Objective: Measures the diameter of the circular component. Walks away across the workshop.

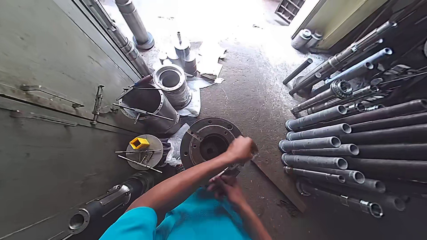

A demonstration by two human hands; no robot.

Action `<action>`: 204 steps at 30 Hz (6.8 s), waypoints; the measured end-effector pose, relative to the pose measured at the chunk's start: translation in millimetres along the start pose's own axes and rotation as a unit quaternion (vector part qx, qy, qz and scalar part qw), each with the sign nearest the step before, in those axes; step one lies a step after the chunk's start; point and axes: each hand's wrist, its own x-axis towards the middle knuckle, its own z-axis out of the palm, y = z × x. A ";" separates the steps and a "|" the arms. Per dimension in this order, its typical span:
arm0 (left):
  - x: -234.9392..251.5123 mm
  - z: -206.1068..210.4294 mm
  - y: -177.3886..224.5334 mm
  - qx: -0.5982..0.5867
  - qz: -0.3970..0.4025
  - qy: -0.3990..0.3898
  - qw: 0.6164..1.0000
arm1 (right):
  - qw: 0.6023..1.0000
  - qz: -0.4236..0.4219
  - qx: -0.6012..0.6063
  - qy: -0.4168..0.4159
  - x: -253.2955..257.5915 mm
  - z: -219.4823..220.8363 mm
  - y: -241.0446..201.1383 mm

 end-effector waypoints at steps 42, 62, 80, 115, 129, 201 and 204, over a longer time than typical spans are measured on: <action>-177.6 59.5 -76.3 0.004 -0.021 0.287 0.958 | 0.776 -0.231 -0.582 0.075 41.0 -160.8 -87.8; -3.7 -22.2 -33.5 -0.177 -0.029 0.073 0.981 | 0.942 -0.033 -0.306 0.132 -17.9 -24.8 2.0; -170.1 66.2 -53.7 -0.400 -0.141 0.119 0.898 | 0.915 -0.142 -0.341 0.163 62.6 -119.5 -74.5; -24.0 -14.3 10.8 0.122 0.123 -0.112 0.978 | 0.996 -0.062 0.050 0.051 15.8 17.2 -25.5; -158.6 62.8 -70.2 0.107 0.064 0.341 0.932 | 0.769 -0.274 -0.573 0.066 31.7 -172.0 -84.0; -34.8 -73.4 -109.3 0.353 0.333 0.162 0.859 | 0.720 -0.151 -0.581 0.348 -33.3 -20.6 9.3; -17.4 -84.4 -104.6 0.376 0.358 0.111 0.847 | 0.766 -0.150 -0.546 0.304 -36.3 -25.7 12.8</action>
